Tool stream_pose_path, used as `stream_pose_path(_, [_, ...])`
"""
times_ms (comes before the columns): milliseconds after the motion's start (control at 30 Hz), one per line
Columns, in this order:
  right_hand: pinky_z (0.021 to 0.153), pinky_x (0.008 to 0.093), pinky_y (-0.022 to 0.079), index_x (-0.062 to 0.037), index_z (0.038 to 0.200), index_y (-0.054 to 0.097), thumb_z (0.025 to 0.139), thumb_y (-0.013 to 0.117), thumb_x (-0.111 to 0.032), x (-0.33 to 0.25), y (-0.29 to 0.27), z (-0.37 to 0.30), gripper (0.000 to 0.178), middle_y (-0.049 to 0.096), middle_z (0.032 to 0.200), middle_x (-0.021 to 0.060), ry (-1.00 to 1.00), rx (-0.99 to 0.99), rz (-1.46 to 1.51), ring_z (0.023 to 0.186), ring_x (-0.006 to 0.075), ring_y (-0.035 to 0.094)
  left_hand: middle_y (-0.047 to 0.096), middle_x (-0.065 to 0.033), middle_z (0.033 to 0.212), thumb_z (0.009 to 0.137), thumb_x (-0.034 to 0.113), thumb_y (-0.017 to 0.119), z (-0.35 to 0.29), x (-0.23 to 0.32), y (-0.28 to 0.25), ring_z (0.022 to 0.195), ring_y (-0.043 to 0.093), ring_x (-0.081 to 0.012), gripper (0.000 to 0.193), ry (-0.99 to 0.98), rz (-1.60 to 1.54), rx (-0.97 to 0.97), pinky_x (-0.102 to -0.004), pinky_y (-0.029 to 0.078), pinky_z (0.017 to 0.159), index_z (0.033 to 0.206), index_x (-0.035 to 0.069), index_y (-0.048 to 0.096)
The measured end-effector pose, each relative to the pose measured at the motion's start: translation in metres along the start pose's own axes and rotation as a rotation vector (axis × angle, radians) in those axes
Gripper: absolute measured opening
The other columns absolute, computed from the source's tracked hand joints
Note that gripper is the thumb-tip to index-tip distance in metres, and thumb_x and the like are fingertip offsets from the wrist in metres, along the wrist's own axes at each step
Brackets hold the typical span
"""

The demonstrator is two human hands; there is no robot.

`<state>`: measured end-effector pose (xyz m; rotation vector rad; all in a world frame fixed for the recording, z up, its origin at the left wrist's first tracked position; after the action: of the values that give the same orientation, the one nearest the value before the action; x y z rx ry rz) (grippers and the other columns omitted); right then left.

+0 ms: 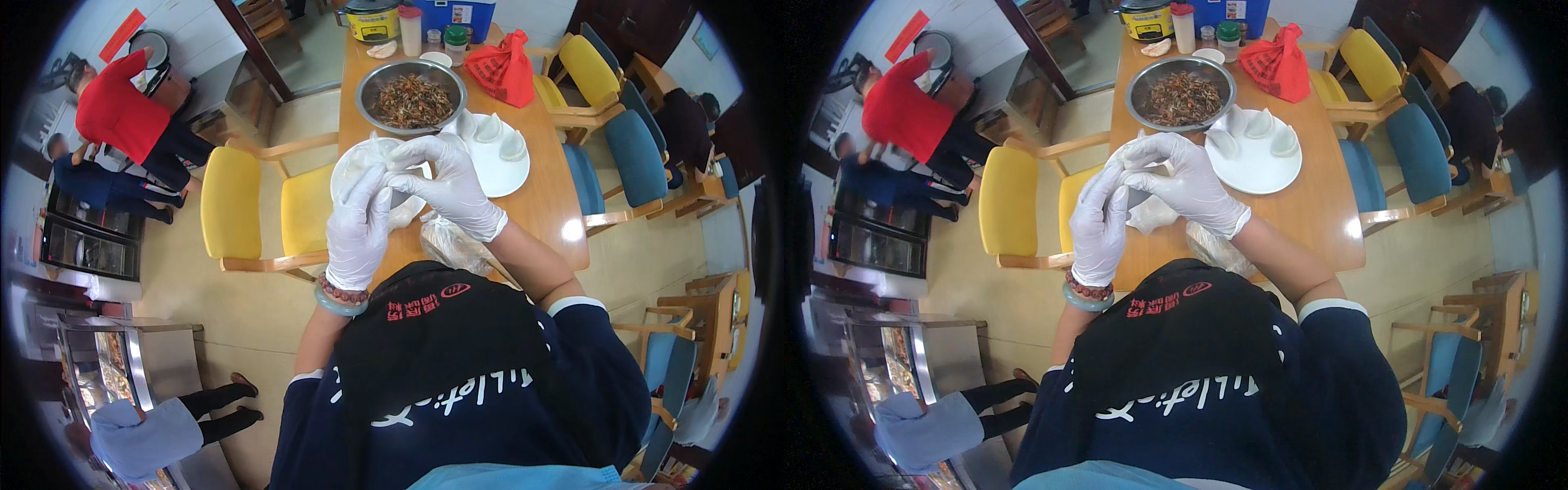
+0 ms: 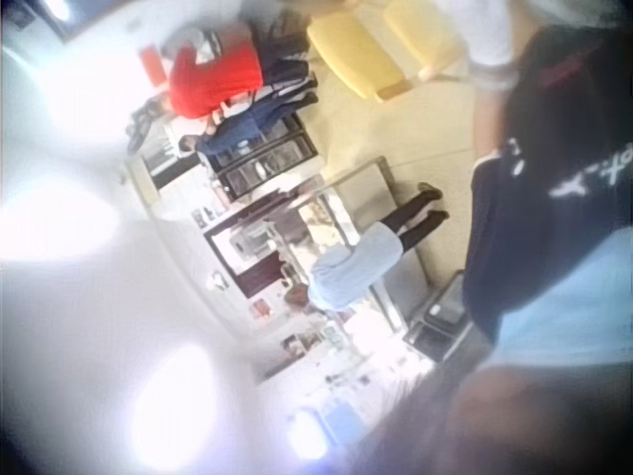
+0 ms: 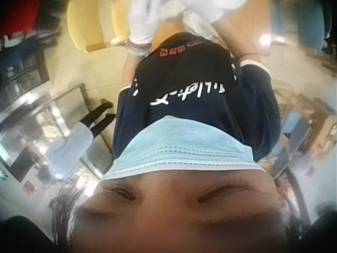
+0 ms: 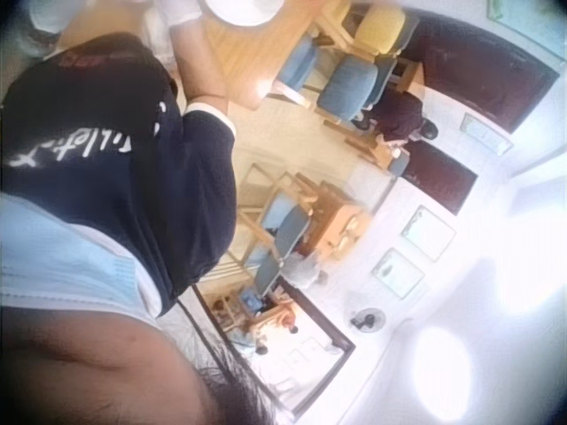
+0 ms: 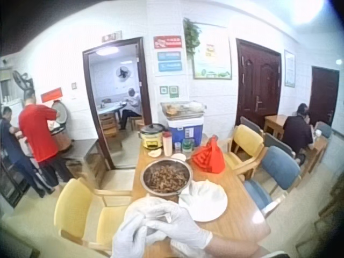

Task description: The person prepares dumplings by flattening dough, scooping filling from a metal bowl, and folding the wrappers into sealed dumplings. The finished dumplings are placed on a white plate on the table.

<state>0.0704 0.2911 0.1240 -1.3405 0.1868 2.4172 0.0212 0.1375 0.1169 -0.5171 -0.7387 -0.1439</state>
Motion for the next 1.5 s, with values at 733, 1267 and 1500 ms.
stream_pose_path(733, [0.101, 0.0396, 0.049, -0.0033, 0.110, 0.072, 0.080, 0.075, -0.007, -0.033, -0.007, -0.007, 0.030, 0.072, 0.107, 0.0109, -0.169, -0.073, -0.318, 0.107, 0.0293, 0.067, 0.069, -0.0121, 0.118, 0.103, 0.005, 0.054, -0.007, -0.037, 0.006, 0.108, 0.064, -0.0180, 0.022, -0.311, -0.472, 0.050, -0.0320, 0.051, 0.094, 0.121, -0.002, 0.064])
stream_pose_path(1267, [0.091, 0.0362, 0.051, -0.0048, 0.103, 0.073, 0.082, 0.075, -0.006, -0.013, -0.009, -0.007, 0.022, 0.070, 0.105, 0.0093, -0.121, -0.046, -0.082, 0.101, 0.0274, 0.065, 0.067, -0.0124, 0.123, 0.103, 0.005, 0.054, -0.006, -0.031, 0.010, 0.114, 0.062, -0.0196, 0.022, -0.181, -0.443, 0.018, -0.0334, 0.048, 0.100, 0.122, -0.002, 0.064])
stream_pose_path(1500, [0.088, 0.0394, 0.051, -0.0068, 0.095, 0.074, 0.081, 0.076, -0.011, -0.031, -0.006, 0.002, 0.015, 0.072, 0.102, 0.0067, -0.178, -0.058, -0.410, 0.097, 0.0282, 0.063, 0.069, -0.0138, 0.119, 0.101, 0.001, 0.055, -0.005, -0.034, 0.012, 0.112, 0.065, -0.0204, 0.022, -0.211, -0.392, 0.046, -0.0331, 0.050, 0.098, 0.122, -0.002, 0.064])
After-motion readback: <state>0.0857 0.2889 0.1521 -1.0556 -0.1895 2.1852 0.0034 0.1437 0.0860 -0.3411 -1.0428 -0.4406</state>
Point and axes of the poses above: each hand's wrist, its own z-axis towards the middle knuckle, its own y-axis out of the palm, x = y × z, the point moved 7 cm from there along z, towards the middle knuckle
